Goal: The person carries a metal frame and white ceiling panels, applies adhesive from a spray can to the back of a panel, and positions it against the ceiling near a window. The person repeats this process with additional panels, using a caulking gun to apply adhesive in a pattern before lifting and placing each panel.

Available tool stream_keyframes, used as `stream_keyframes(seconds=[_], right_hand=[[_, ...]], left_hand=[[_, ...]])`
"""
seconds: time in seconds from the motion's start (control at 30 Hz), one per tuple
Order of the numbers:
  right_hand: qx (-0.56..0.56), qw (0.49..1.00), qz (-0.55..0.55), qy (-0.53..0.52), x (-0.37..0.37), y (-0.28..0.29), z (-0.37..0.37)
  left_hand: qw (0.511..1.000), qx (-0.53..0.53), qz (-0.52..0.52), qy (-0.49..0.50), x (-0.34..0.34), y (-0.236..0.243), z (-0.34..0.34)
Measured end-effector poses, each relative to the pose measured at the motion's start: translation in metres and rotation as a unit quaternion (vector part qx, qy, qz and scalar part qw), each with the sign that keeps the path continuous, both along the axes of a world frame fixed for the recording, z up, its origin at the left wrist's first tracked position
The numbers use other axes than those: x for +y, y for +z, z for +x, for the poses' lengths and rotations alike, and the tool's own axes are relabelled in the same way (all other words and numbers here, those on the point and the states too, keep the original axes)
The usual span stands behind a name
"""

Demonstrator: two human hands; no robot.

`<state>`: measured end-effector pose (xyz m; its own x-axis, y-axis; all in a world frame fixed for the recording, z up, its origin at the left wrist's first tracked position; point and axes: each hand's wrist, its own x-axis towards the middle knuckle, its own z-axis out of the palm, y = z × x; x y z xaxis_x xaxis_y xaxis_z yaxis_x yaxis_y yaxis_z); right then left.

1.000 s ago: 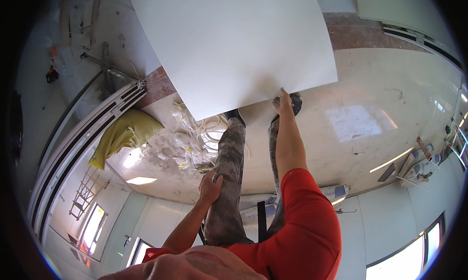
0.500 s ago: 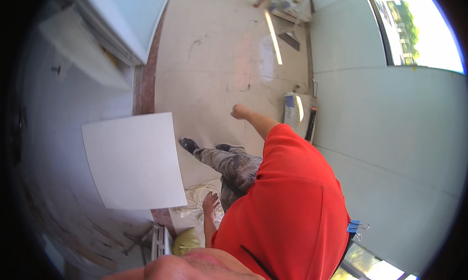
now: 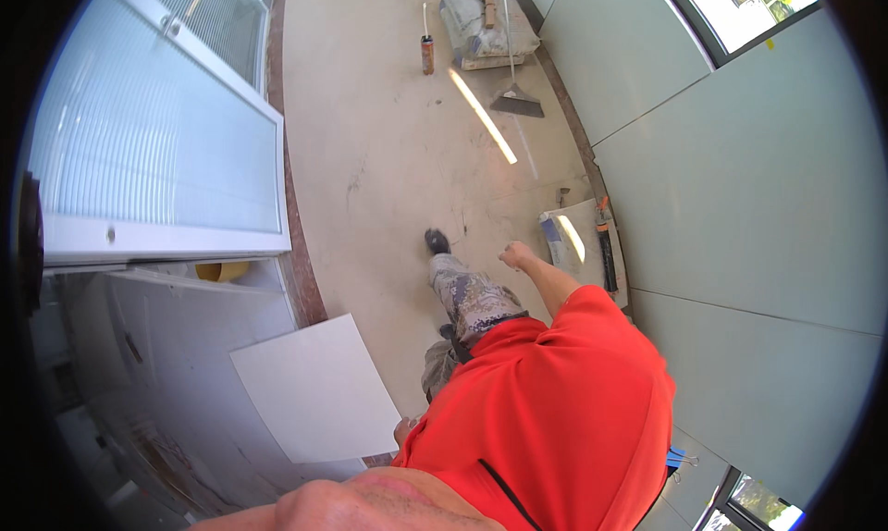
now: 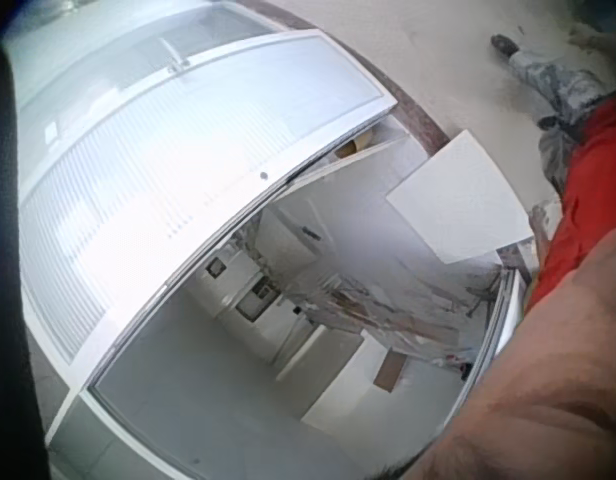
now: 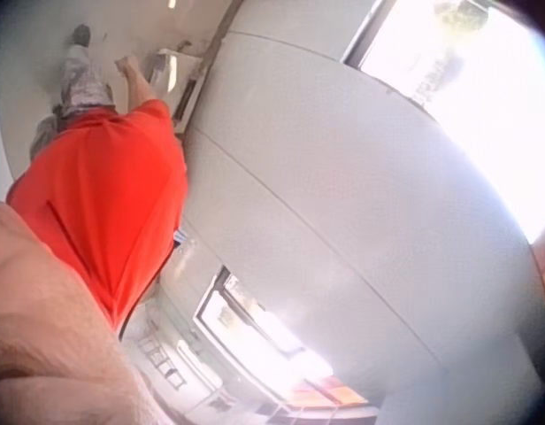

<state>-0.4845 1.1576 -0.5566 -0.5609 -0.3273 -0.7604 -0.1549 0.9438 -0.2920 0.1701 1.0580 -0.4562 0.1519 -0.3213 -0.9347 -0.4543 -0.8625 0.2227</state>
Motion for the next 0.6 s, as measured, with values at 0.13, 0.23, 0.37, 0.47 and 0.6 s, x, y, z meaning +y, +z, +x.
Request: stream_keyframes(seconds=[0.13,0.23,0.37,0.47,0.6], right_hand=[[0.050,0.993,-0.047,-0.098,-0.027,-0.005,-0.109],[0.125,0.978,-0.074,-0.151,-0.073,-0.034,-0.209],[0.121,0.984,-0.062,-0.119,-0.157,-0.115,-0.363],[0.085,0.992,-0.035,-0.090,-0.198,-0.171,-0.455],[0.105,0.982,-0.147,-0.046,-0.404,-0.165,-0.609]], left_hand=[[1.000,-0.002,-0.010,-0.027,-0.079,-0.009,-0.101],[0.997,-0.023,-0.072,0.008,-0.125,-0.001,-0.202],[0.998,-0.012,-0.059,-0.013,-0.195,-0.018,-0.361],[0.992,0.017,0.017,-0.124,-0.180,-0.010,-0.457],[0.991,0.039,0.035,-0.122,-0.204,0.027,-0.631]])
